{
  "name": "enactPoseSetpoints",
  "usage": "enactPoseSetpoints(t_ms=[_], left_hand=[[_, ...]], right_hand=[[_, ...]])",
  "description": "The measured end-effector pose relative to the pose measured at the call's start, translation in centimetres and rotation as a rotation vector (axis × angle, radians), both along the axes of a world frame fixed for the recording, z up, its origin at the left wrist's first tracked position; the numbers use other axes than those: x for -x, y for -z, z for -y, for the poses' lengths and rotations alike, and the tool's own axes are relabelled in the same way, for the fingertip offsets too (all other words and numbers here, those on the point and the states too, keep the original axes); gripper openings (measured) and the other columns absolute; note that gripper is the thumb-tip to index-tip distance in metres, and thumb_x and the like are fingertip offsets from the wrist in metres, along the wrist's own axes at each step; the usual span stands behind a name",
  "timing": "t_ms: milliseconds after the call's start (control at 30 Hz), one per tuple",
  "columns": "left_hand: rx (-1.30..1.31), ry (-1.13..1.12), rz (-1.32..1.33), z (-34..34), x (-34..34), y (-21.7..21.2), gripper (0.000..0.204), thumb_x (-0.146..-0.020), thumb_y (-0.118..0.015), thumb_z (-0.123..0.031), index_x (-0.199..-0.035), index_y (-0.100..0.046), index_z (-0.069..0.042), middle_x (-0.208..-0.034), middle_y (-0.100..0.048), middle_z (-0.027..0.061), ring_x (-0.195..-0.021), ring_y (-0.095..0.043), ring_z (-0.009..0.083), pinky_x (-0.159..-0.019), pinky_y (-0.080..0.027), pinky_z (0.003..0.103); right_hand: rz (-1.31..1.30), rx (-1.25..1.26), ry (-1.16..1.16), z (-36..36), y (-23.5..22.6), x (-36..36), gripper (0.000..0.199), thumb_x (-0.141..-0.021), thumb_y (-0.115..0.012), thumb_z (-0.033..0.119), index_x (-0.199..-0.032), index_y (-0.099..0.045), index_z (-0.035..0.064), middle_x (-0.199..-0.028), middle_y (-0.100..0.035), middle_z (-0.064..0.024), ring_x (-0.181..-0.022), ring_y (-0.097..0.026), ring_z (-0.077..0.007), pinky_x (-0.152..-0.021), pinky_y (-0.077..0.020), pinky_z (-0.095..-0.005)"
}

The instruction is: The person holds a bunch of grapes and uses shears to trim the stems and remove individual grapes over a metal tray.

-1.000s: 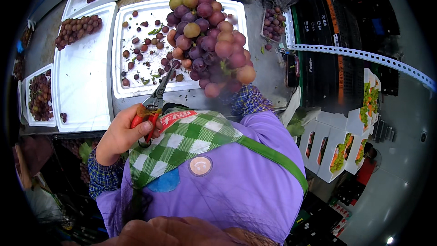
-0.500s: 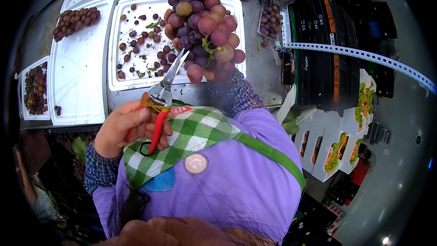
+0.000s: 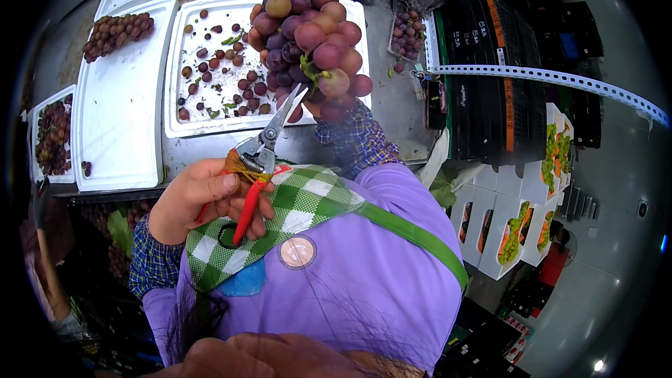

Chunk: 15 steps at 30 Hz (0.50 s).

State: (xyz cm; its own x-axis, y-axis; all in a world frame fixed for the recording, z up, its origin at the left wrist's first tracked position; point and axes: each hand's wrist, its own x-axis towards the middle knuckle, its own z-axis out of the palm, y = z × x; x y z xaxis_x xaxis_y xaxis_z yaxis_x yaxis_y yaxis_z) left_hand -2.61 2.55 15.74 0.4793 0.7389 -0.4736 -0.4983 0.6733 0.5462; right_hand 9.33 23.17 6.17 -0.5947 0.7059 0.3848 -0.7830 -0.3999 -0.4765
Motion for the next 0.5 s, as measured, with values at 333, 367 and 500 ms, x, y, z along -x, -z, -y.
enactPoseSetpoints(t_ms=[333, 367, 500], left_hand=[[-0.060, 0.021, -0.005, -0.8, 0.3, 0.3, 0.049, -0.098, -0.049, -0.033, -0.123, -0.049, 0.009, -0.106, -0.064, 0.0244, -0.086, -0.069, 0.0310, -0.078, -0.056, 0.039], [-0.071, 0.025, -0.036, -1.0, 0.5, 0.2, 0.048, -0.098, -0.049, -0.032, -0.123, -0.049, 0.008, -0.106, -0.064, 0.0241, -0.087, -0.068, 0.0306, -0.078, -0.056, 0.039], [-0.108, -0.005, -0.167, -1.5, 1.1, 0.0, 0.046, -0.098, -0.050, -0.032, -0.124, -0.049, 0.006, -0.108, -0.064, 0.0208, -0.090, -0.068, 0.0273, -0.079, -0.056, 0.036]], right_hand=[[0.014, 0.009, -0.023, 0.1, 0.0, 0.7, 0.056, -0.085, -0.063, 0.046, -0.127, -0.047, 0.0115, -0.125, -0.052, -0.0093, -0.116, -0.055, -0.0236, -0.101, -0.0447, -0.0378], [0.015, 0.009, -0.024, -0.1, 0.1, 0.9, 0.056, -0.085, -0.062, 0.046, -0.127, -0.046, 0.0114, -0.126, -0.052, -0.0093, -0.116, -0.055, -0.0236, -0.101, -0.0445, -0.0379], [0.030, 0.017, -0.034, -0.4, 0.3, 1.5, 0.056, -0.086, -0.061, 0.045, -0.127, -0.046, 0.0111, -0.126, -0.052, -0.0093, -0.116, -0.054, -0.0236, -0.102, -0.0441, -0.0382]])
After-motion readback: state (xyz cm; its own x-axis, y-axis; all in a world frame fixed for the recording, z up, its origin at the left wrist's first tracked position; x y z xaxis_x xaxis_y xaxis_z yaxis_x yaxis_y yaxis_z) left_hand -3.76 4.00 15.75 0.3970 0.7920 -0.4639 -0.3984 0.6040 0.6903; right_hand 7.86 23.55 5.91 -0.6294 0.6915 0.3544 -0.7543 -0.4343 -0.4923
